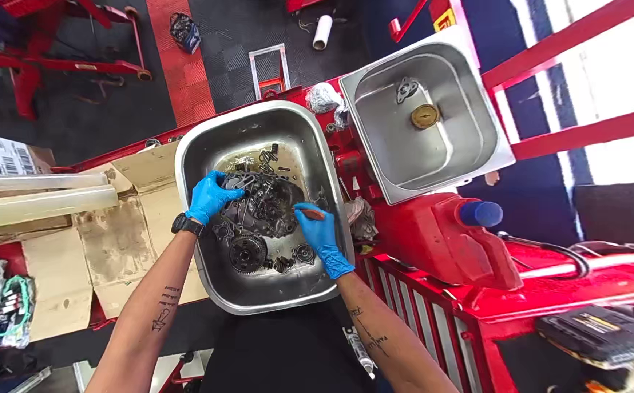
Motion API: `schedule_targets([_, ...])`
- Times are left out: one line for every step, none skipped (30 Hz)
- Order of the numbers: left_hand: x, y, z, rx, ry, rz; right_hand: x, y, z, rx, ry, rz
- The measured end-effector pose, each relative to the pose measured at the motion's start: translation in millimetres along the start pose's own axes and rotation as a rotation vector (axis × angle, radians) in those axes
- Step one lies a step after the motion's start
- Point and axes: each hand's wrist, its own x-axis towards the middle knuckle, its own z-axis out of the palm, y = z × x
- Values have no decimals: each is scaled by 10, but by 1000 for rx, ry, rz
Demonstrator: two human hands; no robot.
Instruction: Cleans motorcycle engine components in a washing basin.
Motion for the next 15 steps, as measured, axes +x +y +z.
schedule_targets([-58,17,-37,11,40,-9,-94,5,52,11,-33,-4])
schedule_targets([-121,41,-68,22,73,-23,-199,23,70,6,-63,-8])
schedule_targets([-180,61,-89,27,102,-34,-270,46,66,-7,-68,-7])
schedule_targets([-235,66,-90,29,126,-51,-287,59,58,-27,-50,1])
schedule_targets([-302,37,-69,30,140,-69,-285,50,72,-45,-24,10])
schedule_targets([-339,19,-54,27,153,-80,-243,19,114,-57,0,0])
schedule_targets([-372,0,-35,21,163,-88,-219,-12,169,-54,3,-22])
schedule_targets([-403,-11,-23,12,173,-97,-230,-27,212,-43,-31,-53])
schedule_targets([-422,-8,-22,5,182,-105,-265,-25,222,-35,-92,-81])
schedule_targets([-435,-4,-23,5,185,-113,-297,-4,188,-39,-146,-99])
schedule_targets([-431,1,-25,7,189,-113,-272,26,129,-51,-165,-103])
schedule_targets([-431,-5,-18,6,195,-117,-177,38,78,-58,-144,-112])
schedule_targets([-456,-23,-4,8,196,-127,-58,17,71,-65,-110,-123])
schedule_targets([-462,-18,2,14,197,-132,101,-40,112,-73,-75,-149])
schedule_targets([-468,-9,4,20,196,-137,248,-106,197,-76,-59,-175])
